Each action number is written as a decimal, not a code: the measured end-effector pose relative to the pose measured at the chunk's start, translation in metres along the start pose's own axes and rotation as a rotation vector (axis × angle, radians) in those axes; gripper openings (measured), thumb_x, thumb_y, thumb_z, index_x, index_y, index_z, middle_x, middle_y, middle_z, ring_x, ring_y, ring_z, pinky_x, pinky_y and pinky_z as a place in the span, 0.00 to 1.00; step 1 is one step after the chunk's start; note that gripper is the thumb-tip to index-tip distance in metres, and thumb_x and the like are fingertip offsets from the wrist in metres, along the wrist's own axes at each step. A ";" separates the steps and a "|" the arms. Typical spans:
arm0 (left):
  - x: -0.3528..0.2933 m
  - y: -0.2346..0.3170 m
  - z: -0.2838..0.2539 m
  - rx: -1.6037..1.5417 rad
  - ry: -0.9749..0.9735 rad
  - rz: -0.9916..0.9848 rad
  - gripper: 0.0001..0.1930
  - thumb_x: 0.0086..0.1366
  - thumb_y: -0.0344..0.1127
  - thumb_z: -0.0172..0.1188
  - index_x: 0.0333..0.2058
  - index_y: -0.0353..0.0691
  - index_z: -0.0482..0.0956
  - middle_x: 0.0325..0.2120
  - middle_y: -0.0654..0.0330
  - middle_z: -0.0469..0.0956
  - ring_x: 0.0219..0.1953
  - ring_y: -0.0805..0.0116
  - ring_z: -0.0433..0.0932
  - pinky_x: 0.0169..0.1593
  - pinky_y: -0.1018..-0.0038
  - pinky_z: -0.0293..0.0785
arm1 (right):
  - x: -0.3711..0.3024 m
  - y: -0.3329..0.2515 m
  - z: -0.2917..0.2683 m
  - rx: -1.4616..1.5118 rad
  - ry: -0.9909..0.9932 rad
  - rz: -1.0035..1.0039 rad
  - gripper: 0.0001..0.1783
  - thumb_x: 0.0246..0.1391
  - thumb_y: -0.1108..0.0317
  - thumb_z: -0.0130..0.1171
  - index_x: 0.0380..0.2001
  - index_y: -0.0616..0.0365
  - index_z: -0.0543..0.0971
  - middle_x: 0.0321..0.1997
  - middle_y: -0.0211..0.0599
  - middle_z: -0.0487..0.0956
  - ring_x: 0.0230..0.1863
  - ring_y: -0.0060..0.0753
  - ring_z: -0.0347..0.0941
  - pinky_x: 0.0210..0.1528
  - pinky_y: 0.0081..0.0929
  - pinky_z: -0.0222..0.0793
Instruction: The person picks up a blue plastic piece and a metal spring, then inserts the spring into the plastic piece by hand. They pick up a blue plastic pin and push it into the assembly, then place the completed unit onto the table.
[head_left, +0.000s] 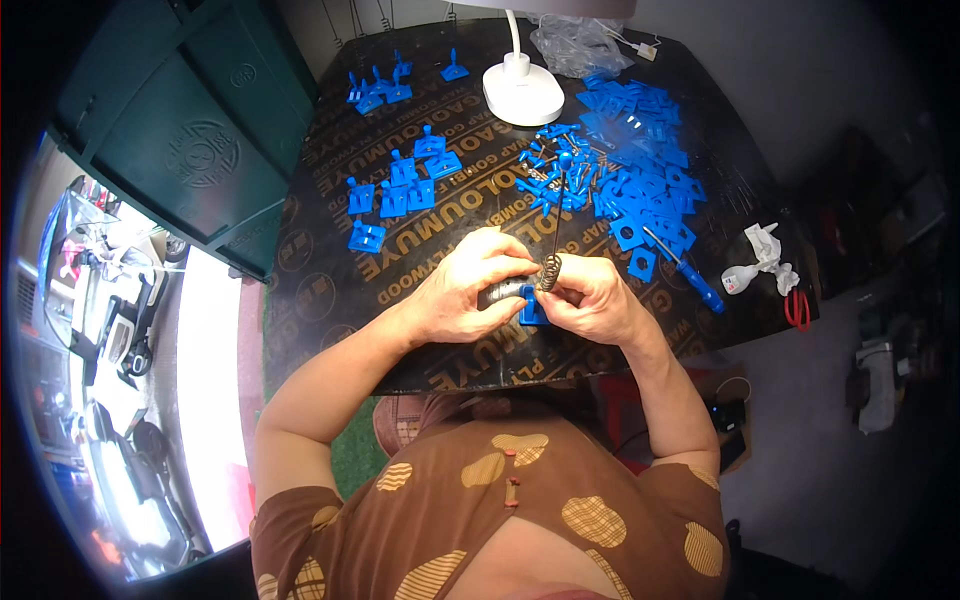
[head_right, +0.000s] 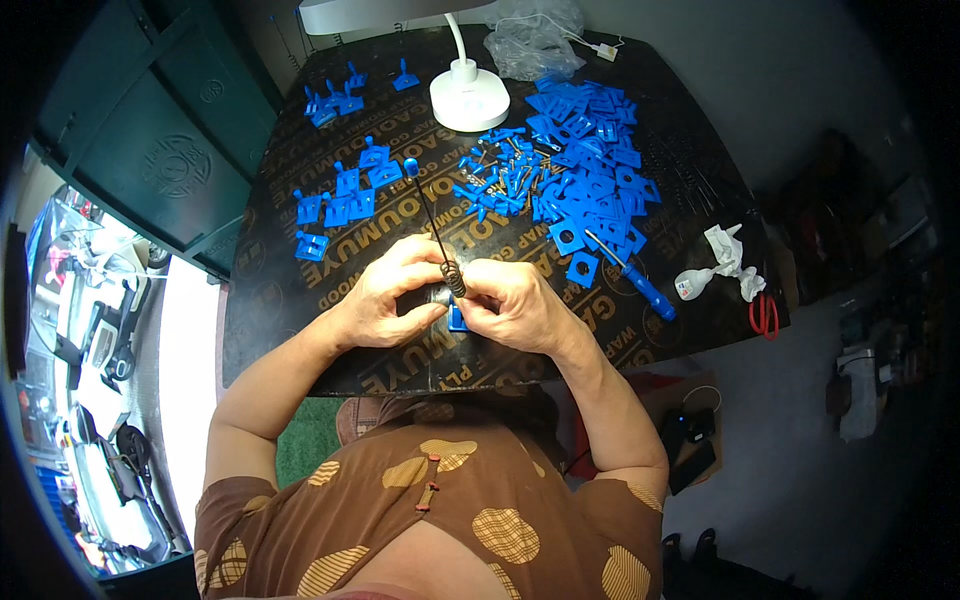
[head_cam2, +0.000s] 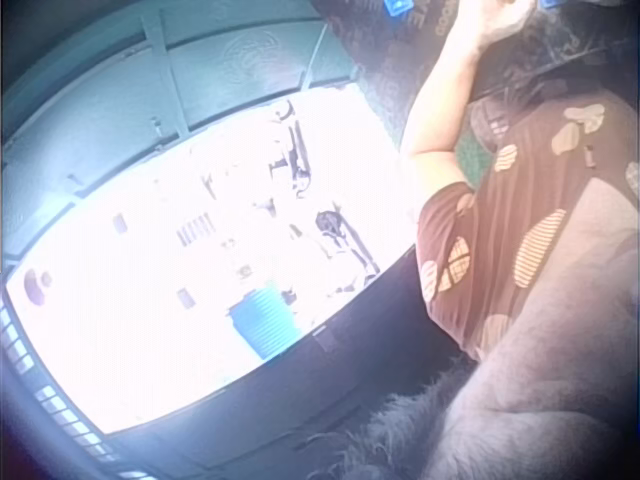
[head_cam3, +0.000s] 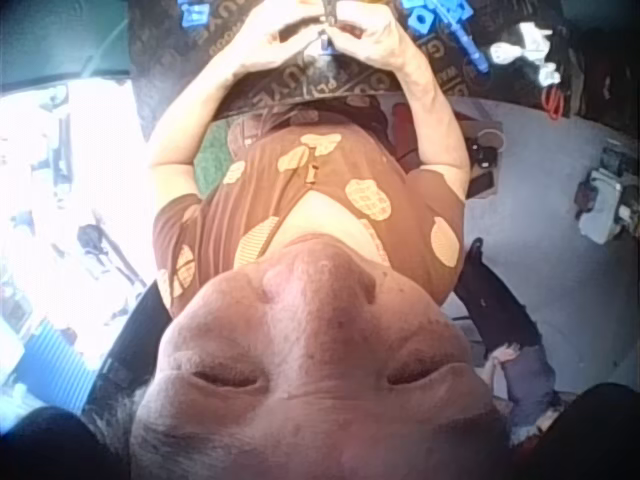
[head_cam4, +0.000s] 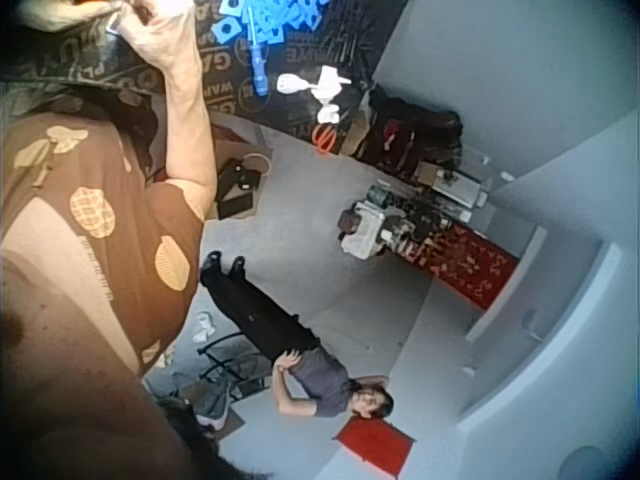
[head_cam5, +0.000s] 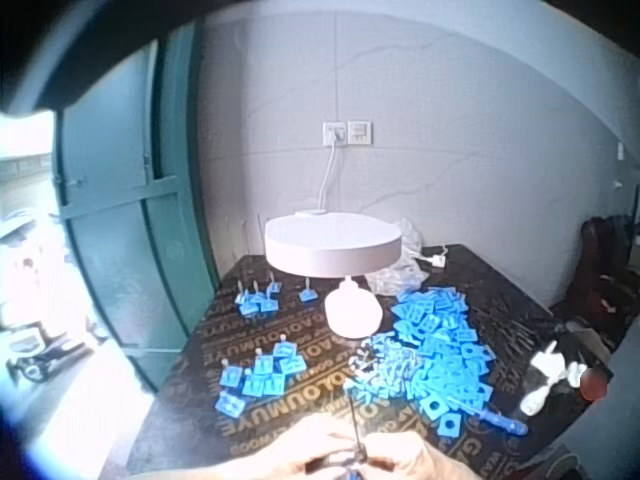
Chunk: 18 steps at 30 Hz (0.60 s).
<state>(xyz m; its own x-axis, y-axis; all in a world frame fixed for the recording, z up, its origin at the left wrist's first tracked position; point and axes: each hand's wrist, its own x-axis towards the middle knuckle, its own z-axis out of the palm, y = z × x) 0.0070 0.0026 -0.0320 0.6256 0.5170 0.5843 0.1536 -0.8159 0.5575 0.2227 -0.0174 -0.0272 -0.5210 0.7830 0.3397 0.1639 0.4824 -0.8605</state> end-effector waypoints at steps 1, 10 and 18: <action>0.000 0.000 0.000 -0.001 0.002 0.000 0.19 0.48 0.30 0.64 0.42 0.35 0.76 0.39 0.51 0.73 0.44 0.54 0.72 0.50 0.62 0.67 | 0.000 0.001 0.000 0.000 0.000 0.000 0.03 0.45 0.78 0.58 0.24 0.62 0.73 0.18 0.32 0.71 0.19 0.21 0.65 0.22 0.23 0.62; 0.001 0.000 -0.001 -0.011 0.000 0.009 0.19 0.48 0.29 0.64 0.42 0.34 0.75 0.38 0.51 0.74 0.42 0.54 0.73 0.48 0.62 0.68 | 0.000 0.000 0.000 -0.010 -0.007 0.000 0.04 0.44 0.78 0.58 0.23 0.62 0.72 0.18 0.32 0.69 0.19 0.21 0.64 0.22 0.23 0.61; 0.001 0.002 -0.001 0.001 0.012 0.010 0.19 0.48 0.29 0.63 0.41 0.34 0.75 0.38 0.51 0.74 0.42 0.54 0.73 0.48 0.62 0.68 | 0.000 -0.001 0.000 -0.018 -0.006 -0.001 0.04 0.45 0.78 0.58 0.27 0.62 0.75 0.19 0.31 0.71 0.20 0.21 0.65 0.22 0.22 0.62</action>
<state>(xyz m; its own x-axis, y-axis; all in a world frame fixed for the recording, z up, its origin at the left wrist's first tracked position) 0.0075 0.0017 -0.0301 0.6177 0.5117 0.5972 0.1476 -0.8213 0.5510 0.2223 -0.0184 -0.0262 -0.5262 0.7803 0.3380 0.1788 0.4901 -0.8531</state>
